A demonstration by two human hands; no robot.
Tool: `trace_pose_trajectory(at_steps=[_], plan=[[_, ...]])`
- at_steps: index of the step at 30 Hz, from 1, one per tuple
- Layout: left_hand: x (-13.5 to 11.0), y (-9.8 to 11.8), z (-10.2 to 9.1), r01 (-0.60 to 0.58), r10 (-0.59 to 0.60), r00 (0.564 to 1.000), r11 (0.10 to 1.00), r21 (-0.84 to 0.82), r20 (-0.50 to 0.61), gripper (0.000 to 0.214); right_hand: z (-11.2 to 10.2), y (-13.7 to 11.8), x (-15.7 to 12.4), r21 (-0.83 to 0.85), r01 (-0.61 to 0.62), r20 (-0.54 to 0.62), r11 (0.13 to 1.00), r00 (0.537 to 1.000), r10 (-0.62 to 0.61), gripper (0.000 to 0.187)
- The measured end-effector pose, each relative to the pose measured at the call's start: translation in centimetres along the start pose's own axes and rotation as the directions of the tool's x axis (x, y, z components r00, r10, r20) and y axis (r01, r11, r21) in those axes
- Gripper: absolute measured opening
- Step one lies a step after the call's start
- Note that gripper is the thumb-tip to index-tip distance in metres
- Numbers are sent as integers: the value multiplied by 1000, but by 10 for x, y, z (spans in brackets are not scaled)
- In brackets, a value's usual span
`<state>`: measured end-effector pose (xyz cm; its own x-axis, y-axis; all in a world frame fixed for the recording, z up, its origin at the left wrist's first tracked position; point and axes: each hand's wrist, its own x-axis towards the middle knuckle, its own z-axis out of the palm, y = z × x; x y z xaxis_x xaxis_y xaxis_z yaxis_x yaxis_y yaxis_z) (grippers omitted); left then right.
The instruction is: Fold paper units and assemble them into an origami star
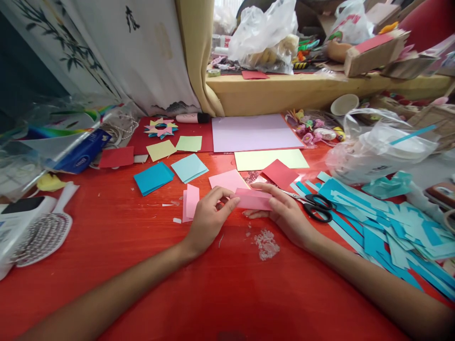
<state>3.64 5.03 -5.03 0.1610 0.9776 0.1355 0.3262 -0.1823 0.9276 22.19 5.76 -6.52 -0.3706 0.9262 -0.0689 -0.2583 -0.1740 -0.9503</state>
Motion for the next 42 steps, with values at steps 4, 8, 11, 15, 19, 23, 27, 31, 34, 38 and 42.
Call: trace_pose_trajectory(at_steps=[4,8,11,15,19,23,27,31,34,38,42], plan=[[-1,-2,2,4,-4,1000,1000,-4,9,14,4,-2,-1,-119,-9,-63,993,998,2,44],[-1,-6,4,44,-43,998,999,-26,37,34,6,-4,-3,-191,-10,-36,982,999,3,42],[-1,-8,4,44,-43,997,999,-6,67,37,5,-4,-3,-177,-11,-12,984,1000,9,41],[0,-6,3,92,-87,985,995,-29,149,36,4,-3,-3,-145,-3,23,989,1000,7,42],[0,-5,4,138,-117,973,986,-95,200,31,3,-2,-2,-188,25,21,982,1000,-22,43],[0,-7,4,142,-107,966,980,-136,234,30,3,0,-2,-199,34,30,979,999,-29,40],[0,-7,3,134,-101,963,984,-121,250,30,3,0,-3,-191,40,46,981,998,-32,40],[0,-6,2,126,-96,962,987,-103,256,26,5,-2,-3,-219,33,22,975,999,-29,41],[0,-6,2,126,-94,961,986,-112,260,26,6,-3,-3,-232,29,9,972,1000,-28,42],[0,-6,2,129,-97,961,985,-110,260,27,6,-3,-3,-222,25,17,975,1000,-22,43],[0,-7,2,123,-95,961,988,-94,259,26,5,-2,-3,-227,24,19,973,1000,-21,41]])
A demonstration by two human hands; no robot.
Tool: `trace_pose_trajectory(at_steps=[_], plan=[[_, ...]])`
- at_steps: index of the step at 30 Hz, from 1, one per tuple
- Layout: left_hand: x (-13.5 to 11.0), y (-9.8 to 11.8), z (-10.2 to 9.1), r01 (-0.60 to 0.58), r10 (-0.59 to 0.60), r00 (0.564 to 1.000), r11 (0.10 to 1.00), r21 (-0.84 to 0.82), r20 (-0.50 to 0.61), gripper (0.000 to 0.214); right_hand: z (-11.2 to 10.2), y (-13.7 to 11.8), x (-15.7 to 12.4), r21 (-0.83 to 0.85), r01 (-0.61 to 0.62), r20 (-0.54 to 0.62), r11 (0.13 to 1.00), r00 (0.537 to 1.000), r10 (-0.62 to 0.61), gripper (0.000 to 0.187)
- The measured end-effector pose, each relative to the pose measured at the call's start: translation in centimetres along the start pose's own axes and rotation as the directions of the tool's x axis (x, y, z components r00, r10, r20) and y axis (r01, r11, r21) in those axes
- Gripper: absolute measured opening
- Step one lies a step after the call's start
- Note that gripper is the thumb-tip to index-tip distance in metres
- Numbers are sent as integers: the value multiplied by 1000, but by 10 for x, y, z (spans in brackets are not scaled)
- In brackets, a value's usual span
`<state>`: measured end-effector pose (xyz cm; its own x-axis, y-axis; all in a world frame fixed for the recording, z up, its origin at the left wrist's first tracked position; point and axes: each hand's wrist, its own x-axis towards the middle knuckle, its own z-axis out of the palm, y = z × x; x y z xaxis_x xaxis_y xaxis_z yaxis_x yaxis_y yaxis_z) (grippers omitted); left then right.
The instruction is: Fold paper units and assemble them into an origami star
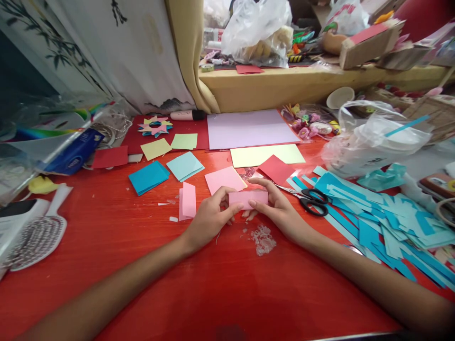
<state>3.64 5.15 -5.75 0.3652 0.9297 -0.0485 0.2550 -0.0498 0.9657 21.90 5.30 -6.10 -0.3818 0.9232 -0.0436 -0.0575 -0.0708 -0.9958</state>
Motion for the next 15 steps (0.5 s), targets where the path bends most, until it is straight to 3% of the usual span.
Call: trace_pose_trajectory(at_steps=[15], plan=[[0,-2,0,6,-7,1000,999,40,6,25,0,0,-1,-51,11,7,999,1000,-11,37]])
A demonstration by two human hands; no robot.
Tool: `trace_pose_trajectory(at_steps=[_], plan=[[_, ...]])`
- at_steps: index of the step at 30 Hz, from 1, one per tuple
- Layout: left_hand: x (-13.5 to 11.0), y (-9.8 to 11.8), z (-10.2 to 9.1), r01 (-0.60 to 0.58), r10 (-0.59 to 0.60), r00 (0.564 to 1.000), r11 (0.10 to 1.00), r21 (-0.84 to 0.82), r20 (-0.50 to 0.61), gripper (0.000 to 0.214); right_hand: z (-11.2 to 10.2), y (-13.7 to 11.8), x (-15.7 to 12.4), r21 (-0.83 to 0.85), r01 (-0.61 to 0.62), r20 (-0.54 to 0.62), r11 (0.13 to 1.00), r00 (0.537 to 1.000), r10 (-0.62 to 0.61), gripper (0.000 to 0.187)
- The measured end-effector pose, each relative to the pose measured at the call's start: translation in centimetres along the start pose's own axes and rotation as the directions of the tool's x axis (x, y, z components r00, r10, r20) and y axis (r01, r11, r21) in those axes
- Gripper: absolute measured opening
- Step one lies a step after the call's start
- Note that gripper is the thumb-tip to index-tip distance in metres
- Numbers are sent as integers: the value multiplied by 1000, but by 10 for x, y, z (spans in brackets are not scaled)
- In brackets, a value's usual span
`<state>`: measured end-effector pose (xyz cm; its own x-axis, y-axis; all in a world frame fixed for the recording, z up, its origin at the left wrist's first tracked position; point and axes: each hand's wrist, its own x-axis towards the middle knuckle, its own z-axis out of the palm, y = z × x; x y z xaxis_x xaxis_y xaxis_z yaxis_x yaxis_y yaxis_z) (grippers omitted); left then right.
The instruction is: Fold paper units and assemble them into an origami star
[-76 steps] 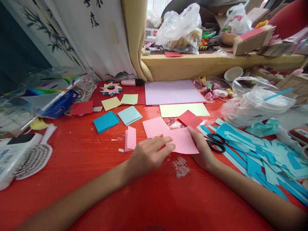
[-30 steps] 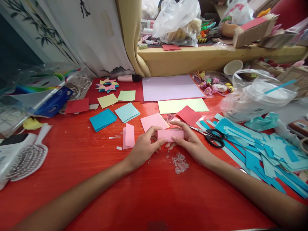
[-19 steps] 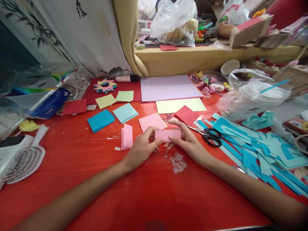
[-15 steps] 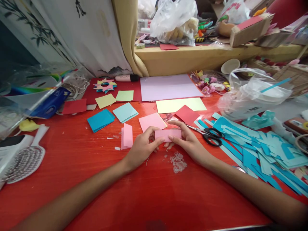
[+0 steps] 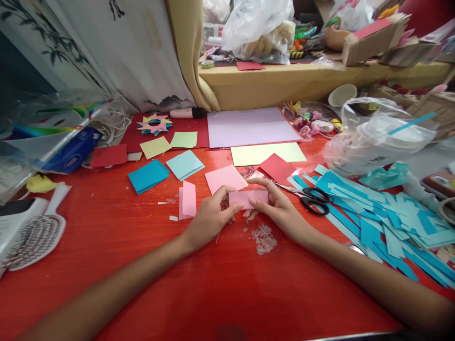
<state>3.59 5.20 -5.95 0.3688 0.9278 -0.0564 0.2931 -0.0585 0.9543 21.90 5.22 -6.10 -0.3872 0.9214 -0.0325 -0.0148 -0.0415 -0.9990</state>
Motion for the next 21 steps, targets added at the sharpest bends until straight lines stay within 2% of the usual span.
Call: trace_pose_trajectory(at_steps=[14,21], plan=[[-1,4,0,14,-14,1000,999,43,-2,14,-2,3,2,3,4,13,1000,1000,-5,39],[-1,2,0,24,-24,1000,1000,6,-6,11,-2,7,4,68,16,-9,998,1000,-16,36]])
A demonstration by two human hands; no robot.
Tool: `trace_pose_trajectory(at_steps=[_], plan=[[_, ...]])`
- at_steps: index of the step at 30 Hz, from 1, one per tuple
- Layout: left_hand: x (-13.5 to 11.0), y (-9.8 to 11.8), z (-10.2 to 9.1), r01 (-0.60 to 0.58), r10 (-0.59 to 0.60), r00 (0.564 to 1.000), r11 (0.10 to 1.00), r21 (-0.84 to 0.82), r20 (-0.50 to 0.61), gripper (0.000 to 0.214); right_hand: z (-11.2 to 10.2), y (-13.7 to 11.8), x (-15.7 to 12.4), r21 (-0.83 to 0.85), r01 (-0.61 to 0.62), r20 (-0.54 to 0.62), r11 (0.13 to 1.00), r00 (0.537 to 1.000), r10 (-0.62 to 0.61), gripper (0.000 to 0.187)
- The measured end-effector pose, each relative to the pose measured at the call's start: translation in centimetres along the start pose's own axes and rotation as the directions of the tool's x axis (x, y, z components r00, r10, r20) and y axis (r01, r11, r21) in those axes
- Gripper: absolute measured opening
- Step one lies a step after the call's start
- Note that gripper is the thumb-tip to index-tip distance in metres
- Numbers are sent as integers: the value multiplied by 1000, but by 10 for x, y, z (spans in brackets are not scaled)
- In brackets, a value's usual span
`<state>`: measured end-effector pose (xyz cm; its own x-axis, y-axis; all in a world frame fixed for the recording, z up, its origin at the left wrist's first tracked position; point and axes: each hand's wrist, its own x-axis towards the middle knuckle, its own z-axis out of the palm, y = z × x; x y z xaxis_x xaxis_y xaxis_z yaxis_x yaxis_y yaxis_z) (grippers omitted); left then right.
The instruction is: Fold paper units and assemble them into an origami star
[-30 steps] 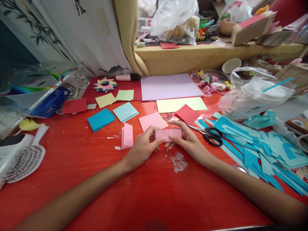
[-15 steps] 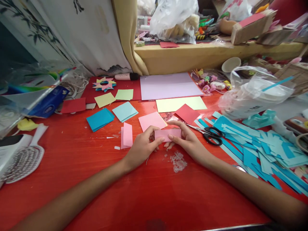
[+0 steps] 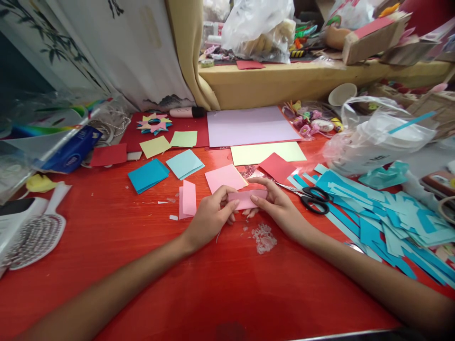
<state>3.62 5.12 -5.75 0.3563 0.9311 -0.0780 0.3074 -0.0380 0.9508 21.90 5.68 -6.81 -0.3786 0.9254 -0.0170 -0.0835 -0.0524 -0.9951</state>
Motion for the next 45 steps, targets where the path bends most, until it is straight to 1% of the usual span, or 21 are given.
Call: trace_pose_trajectory(at_steps=[3,7,9,11,14,16,18,20,22,25,27,29,31,34,40,42,45], plan=[[0,0,0,-10,10,1000,1000,24,15,9,1,-1,0,0,4,16,1000,1000,-4,36],[0,3,0,-39,41,999,991,128,-10,12,1,-2,-2,-88,-20,68,996,997,27,39],[0,5,0,-66,71,997,984,163,-24,14,1,-3,-3,-125,-29,73,992,997,39,40],[0,6,-1,-90,96,995,983,160,-35,16,1,-3,-3,-109,-24,43,994,999,29,40],[-1,7,-1,-90,97,993,989,120,-61,16,2,-4,-3,-16,-23,-62,1000,998,22,36],[-2,7,-1,-83,89,995,991,100,-52,17,2,-5,-3,20,-23,-113,1000,993,25,34],[-2,7,-1,-85,87,996,991,103,-15,17,2,-5,-3,7,-15,-119,1000,993,16,34],[-2,7,-1,-93,91,996,988,123,20,17,2,-5,-4,-26,-5,-65,1000,998,4,35],[-1,9,-1,-105,101,994,985,138,34,14,3,-3,-5,-73,-6,43,997,999,9,38],[0,10,-1,-112,105,993,982,152,57,12,4,-1,-7,-176,-5,197,984,980,40,43],[-1,11,-1,-119,109,991,980,158,73,13,4,-1,-8,-203,-2,225,979,973,49,45],[-2,10,0,-131,123,991,982,139,59,15,4,-1,-8,-164,-13,202,986,978,47,45],[-3,10,0,-130,129,992,987,96,11,16,4,-3,-7,-84,-18,153,996,988,30,44],[-3,9,0,-99,100,993,995,30,-55,16,2,-4,-5,-4,-8,73,1000,997,9,42],[-3,10,-1,-43,40,996,998,-35,-85,15,2,-7,-1,78,-31,-16,996,999,33,36],[-3,10,-1,-28,25,998,999,-46,-62,14,2,-7,-2,65,-24,-20,998,999,26,35],[-3,10,-1,-56,56,998,998,-4,-25,13,2,-6,-4,12,-9,48,1000,999,8,37]])
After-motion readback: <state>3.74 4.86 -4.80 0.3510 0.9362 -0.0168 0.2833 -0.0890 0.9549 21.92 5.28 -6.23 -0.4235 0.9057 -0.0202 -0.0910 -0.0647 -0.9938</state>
